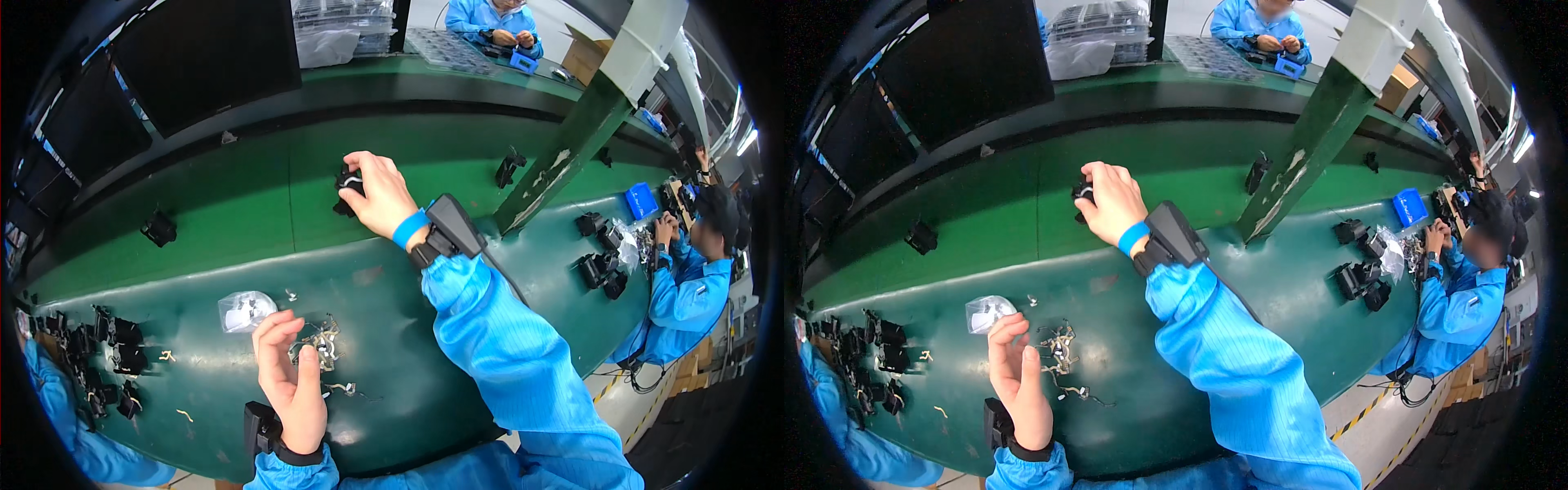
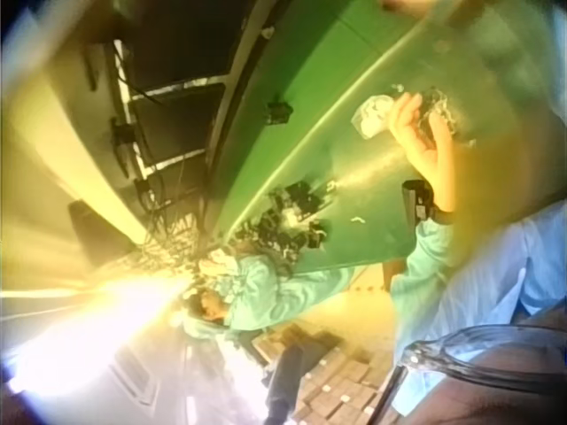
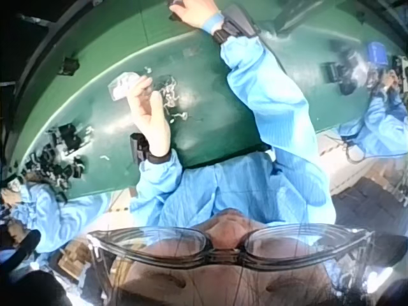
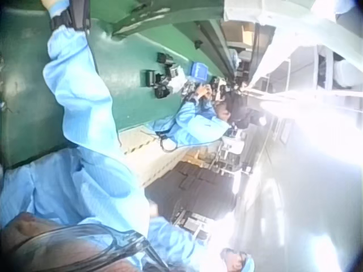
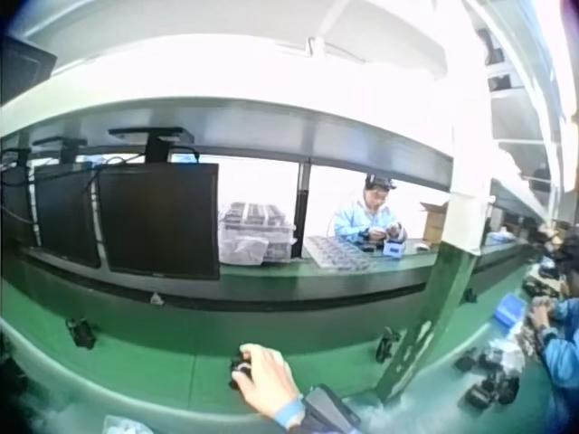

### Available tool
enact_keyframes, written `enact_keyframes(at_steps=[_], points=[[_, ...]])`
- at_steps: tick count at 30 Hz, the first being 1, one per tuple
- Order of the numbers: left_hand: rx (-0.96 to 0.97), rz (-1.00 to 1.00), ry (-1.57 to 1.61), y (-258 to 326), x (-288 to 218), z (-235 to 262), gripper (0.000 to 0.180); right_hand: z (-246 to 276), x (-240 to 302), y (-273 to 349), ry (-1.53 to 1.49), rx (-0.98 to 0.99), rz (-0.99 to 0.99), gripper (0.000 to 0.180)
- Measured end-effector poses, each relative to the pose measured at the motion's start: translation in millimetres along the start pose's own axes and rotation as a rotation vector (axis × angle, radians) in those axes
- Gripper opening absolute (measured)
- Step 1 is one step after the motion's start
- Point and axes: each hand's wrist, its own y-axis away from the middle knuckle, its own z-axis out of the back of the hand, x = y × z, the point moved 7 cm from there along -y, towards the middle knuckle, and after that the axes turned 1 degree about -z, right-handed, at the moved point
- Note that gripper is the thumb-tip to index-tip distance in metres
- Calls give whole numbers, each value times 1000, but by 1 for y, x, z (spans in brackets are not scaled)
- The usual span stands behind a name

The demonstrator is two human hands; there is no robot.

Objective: Manual assembly of a black plastic housing with internal wiring and connectors.

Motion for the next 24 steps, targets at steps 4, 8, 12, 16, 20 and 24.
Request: enact_keyframes(at_steps=[4,8,12,16,20,24], points=[[-105,31,7,-3,1,16,26,-5,14,2,44,-61,199,51],[-185,35,64,-12,-1,29,23,35,49,33,14,-109,227,43],[-78,123,-35,-12,0,30,11,21,73,101,-72,288,137,27],[-27,128,-115,-9,0,22,10,-3,84,137,-77,368,49,25],[-18,97,-229,-10,3,18,10,-13,88,139,-41,372,101,21],[-24,55,-304,-10,2,14,10,-13,85,143,-105,385,97,17]])
